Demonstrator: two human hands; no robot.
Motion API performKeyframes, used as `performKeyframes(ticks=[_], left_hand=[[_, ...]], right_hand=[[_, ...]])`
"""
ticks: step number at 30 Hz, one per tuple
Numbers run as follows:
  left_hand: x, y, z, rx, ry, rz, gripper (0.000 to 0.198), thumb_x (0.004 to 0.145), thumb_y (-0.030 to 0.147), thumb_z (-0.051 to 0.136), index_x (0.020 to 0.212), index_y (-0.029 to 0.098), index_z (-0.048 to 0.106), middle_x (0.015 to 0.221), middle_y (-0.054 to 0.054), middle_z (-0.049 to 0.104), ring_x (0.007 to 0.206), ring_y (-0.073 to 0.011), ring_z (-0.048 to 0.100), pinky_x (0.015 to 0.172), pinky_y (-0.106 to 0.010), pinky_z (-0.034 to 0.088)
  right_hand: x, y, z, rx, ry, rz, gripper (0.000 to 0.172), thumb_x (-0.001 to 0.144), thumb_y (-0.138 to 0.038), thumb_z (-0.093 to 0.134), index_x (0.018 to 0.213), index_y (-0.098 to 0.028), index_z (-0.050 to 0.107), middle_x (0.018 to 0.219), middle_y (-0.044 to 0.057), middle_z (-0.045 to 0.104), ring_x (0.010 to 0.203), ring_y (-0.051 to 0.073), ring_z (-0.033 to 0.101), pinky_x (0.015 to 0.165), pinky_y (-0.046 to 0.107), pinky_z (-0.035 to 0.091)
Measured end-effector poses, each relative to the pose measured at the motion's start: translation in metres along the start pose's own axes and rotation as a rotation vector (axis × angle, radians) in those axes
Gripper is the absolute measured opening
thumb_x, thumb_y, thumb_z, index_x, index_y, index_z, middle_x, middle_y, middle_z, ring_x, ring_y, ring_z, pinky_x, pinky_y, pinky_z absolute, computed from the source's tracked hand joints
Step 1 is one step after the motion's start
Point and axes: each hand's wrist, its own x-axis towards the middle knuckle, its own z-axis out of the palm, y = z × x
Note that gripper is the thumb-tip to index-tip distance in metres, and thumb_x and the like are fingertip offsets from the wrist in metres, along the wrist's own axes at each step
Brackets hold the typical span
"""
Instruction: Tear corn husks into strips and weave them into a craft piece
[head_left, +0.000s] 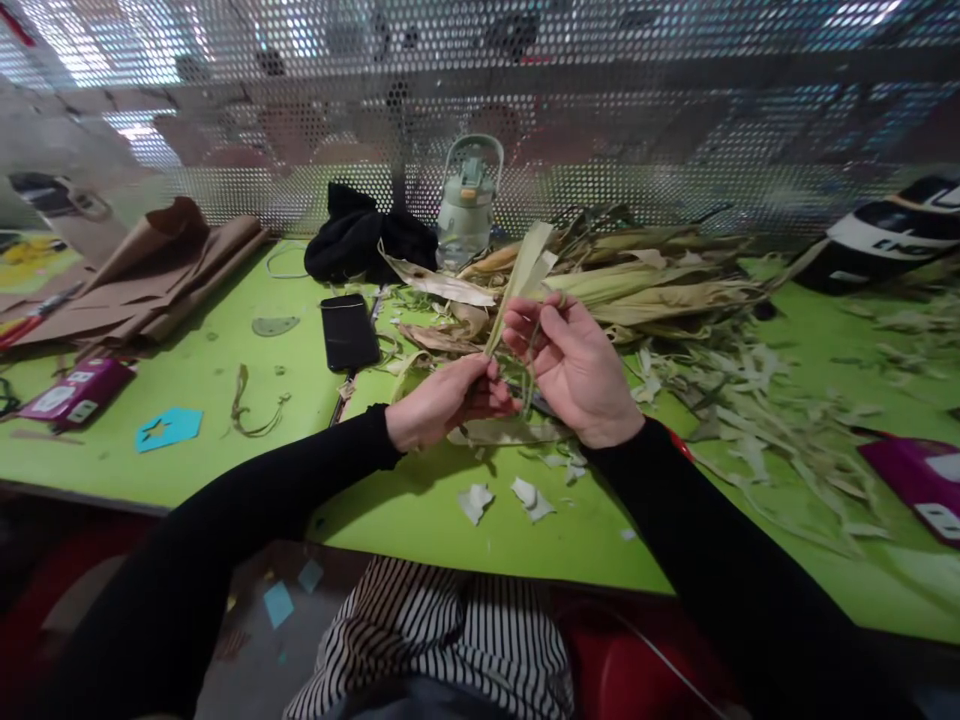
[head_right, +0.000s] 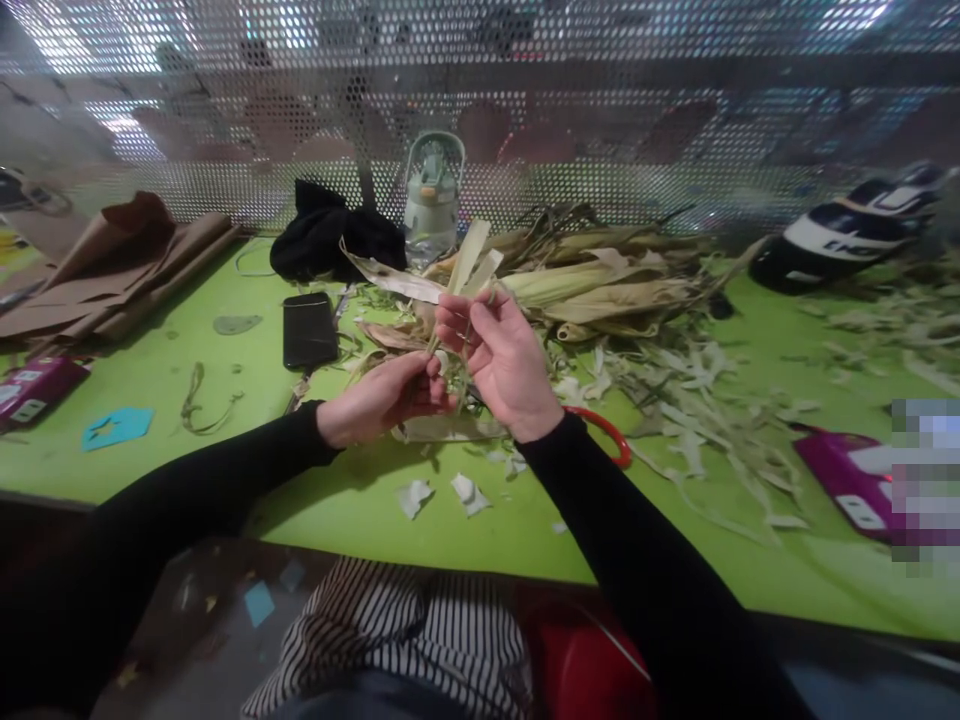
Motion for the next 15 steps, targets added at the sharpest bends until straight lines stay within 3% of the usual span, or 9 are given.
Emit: performKeyframes(ticks=[5, 10, 15], left_hand=[[-0.0022, 0.0015, 0.0010, -0.034, -0.013, -0.036, 0.029, 0.103, 0.025, 0.034, 0.079, 0.017, 0.048, 0.065, 0.003, 0.056, 0.061, -0.0082, 0.065, 0.068, -0.020, 0.055], [-0.0010, 0.0020, 0.0003, -0.017, 0.033, 0.001, 0.028, 0.103, 0.025, 0.034, 0.081, 0.016, 0.049, 0.079, 0.000, 0.062, 0.061, -0.0068, 0.065, 0.062, -0.019, 0.054], [-0.0009, -0.0004, 0.0008, 0.009, 0.125, 0.130, 0.026, 0.102, 0.026, 0.038, 0.080, 0.017, 0.050, 0.083, -0.001, 0.062, 0.067, -0.0076, 0.064, 0.046, -0.015, 0.039]], right_hand=[[0.0008, -0.0001, -0.0023, 0.032, 0.000, 0.028, 0.029, 0.081, -0.030, 0.077, 0.088, -0.028, 0.049, 0.095, -0.008, 0.075, 0.095, 0.009, 0.071, 0.077, 0.020, 0.060], [-0.0001, -0.0017, -0.0007, 0.120, -0.005, 0.076, 0.024, 0.082, -0.025, 0.075, 0.088, -0.026, 0.052, 0.095, -0.006, 0.075, 0.086, 0.009, 0.072, 0.061, 0.016, 0.059], [-0.0051, -0.0046, 0.0040, 0.109, -0.075, 0.174, 0.017, 0.085, -0.022, 0.070, 0.089, -0.024, 0.054, 0.089, -0.004, 0.076, 0.060, 0.008, 0.066, 0.041, 0.014, 0.049]])
